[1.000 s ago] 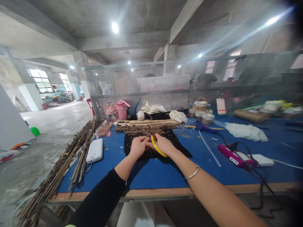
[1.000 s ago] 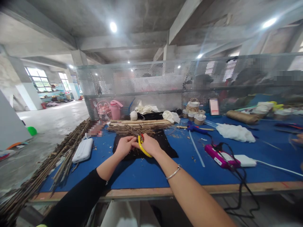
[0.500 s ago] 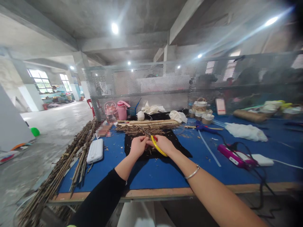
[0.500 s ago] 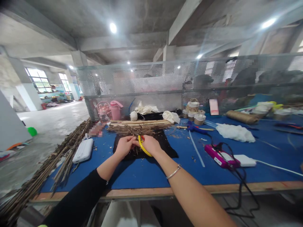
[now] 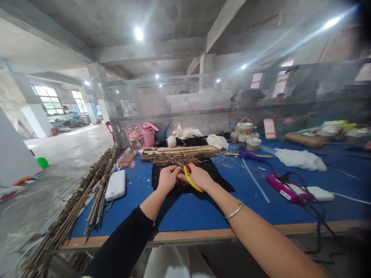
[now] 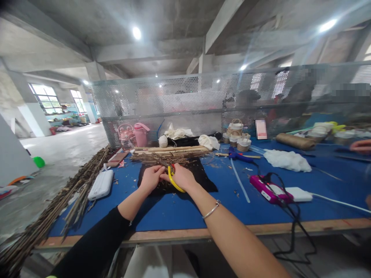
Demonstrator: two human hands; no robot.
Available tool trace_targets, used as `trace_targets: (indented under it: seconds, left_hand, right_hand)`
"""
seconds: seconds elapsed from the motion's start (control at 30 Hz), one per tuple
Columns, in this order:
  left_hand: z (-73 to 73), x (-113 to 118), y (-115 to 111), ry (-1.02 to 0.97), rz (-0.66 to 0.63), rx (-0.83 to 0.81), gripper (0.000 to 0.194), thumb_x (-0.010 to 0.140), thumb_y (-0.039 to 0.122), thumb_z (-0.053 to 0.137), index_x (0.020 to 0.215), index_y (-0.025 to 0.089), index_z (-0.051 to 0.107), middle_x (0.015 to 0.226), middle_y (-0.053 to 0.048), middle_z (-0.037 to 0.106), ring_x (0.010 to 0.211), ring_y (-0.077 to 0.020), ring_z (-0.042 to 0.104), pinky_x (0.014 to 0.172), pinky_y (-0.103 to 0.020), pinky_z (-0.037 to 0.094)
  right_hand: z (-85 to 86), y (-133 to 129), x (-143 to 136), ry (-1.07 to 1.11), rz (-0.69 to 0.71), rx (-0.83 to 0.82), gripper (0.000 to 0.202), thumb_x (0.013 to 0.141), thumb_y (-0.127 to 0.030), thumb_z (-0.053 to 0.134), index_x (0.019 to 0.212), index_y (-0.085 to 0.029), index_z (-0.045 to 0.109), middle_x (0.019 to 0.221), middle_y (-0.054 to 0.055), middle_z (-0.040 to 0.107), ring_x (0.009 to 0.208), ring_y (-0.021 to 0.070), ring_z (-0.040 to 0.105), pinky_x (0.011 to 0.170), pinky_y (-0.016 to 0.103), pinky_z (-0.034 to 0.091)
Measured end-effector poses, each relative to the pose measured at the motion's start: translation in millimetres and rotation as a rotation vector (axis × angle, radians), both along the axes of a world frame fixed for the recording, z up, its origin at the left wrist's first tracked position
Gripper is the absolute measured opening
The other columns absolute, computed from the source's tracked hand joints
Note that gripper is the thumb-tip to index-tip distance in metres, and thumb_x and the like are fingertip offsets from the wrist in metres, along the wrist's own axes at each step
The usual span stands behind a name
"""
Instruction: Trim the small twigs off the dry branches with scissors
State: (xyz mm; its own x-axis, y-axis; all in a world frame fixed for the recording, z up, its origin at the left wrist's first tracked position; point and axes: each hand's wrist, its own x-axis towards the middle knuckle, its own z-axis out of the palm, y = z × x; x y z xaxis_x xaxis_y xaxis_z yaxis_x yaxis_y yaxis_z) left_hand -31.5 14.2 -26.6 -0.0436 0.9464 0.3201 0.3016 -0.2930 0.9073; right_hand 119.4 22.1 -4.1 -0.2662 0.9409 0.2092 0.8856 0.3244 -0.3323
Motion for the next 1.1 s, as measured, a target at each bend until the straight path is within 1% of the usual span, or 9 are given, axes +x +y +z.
trace_targets:
  seconds: [0.13,0.23,0.47,0.57,0.7,0.8,0.9,1.0,1.1]
  left_hand:
    - [-1.5,-0.8,0.8,0.033,0.014,-0.008,0.033,0.074,0.043,0.051,0.065,0.015,0.064,0.046,0.002,0.049,0.041,-0.0088,0.041,0.043,-0.021,0.030]
    - [-0.9,-1.7,0.9,0.068,0.031,-0.017,0.032,0.075,0.041,0.049,0.069,0.015,0.066,0.047,0.001,0.051,0.041,-0.0089,0.040,0.043,-0.021,0.031]
    - [5.3,1.6,-1.9,0.028,0.038,-0.024,0.028,0.076,0.038,0.050,0.072,0.016,0.066,0.051,0.000,0.054,0.044,-0.0099,0.046,0.046,-0.021,0.038]
    - [11.6,5.8,-5.9,-0.083,0.031,-0.095,0.024,0.077,0.035,0.049,0.079,0.016,0.064,0.056,0.000,0.057,0.048,-0.0105,0.051,0.045,-0.021,0.041]
    - [18.6,8.7,-8.3,-0.351,0.018,-0.204,0.022,0.080,0.033,0.045,0.092,0.018,0.056,0.067,-0.001,0.060,0.054,-0.0120,0.058,0.041,-0.018,0.041]
    - [21.8,6.6,-7.2,-0.492,0.022,-0.204,0.021,0.082,0.033,0.045,0.093,0.017,0.052,0.063,0.000,0.056,0.051,-0.0093,0.057,0.042,-0.017,0.043]
    - [25.1,3.0,-6.1,-0.613,0.025,-0.206,0.018,0.083,0.028,0.045,0.095,0.015,0.051,0.060,0.003,0.051,0.050,-0.0055,0.054,0.050,-0.017,0.048]
    - [27.4,0.3,-4.7,-0.690,0.016,-0.204,0.017,0.082,0.020,0.048,0.098,0.013,0.049,0.063,0.001,0.053,0.053,-0.0048,0.055,0.055,-0.017,0.049]
    - [27.1,-1.3,-2.0,-0.729,0.063,-0.172,0.015,0.080,0.016,0.053,0.094,0.012,0.049,0.068,-0.001,0.056,0.057,-0.0054,0.057,0.057,-0.017,0.049]
  right_hand:
    - [3.6,-1.7,0.6,-0.027,-0.022,-0.023,0.066,0.065,-0.076,0.042,0.097,-0.019,0.053,0.092,0.012,0.064,0.086,0.0278,0.060,0.067,0.031,0.040]
    - [7.1,-1.9,1.9,-0.031,-0.032,-0.039,0.063,0.065,-0.075,0.044,0.092,-0.020,0.056,0.092,0.011,0.065,0.086,0.0272,0.060,0.068,0.030,0.040]
    - [5.6,1.3,1.4,0.029,-0.035,-0.068,0.055,0.065,-0.071,0.049,0.085,-0.021,0.060,0.086,0.008,0.066,0.081,0.0238,0.061,0.061,0.026,0.039]
    - [2.1,4.9,1.9,0.094,-0.042,-0.051,0.053,0.067,-0.070,0.049,0.085,-0.021,0.060,0.085,0.007,0.065,0.079,0.0214,0.061,0.059,0.024,0.037]
    - [-0.6,9.1,5.0,0.128,-0.057,-0.025,0.052,0.068,-0.069,0.047,0.085,-0.021,0.058,0.084,0.007,0.065,0.075,0.0197,0.060,0.057,0.023,0.035]
    - [-0.9,9.7,6.5,0.135,-0.024,-0.041,0.054,0.069,-0.068,0.048,0.091,-0.019,0.054,0.086,0.007,0.064,0.076,0.0198,0.060,0.057,0.023,0.035]
    - [-0.6,8.7,6.6,0.134,-0.002,-0.074,0.057,0.068,-0.068,0.050,0.096,-0.018,0.051,0.089,0.008,0.063,0.079,0.0211,0.060,0.059,0.023,0.036]
    - [0.0,7.5,6.6,0.120,-0.006,-0.079,0.059,0.067,-0.069,0.050,0.097,-0.017,0.051,0.091,0.009,0.063,0.082,0.0229,0.060,0.061,0.025,0.037]
    - [0.4,7.0,7.1,0.106,-0.012,-0.085,0.061,0.066,-0.070,0.049,0.097,-0.017,0.052,0.092,0.010,0.063,0.084,0.0238,0.060,0.063,0.025,0.038]
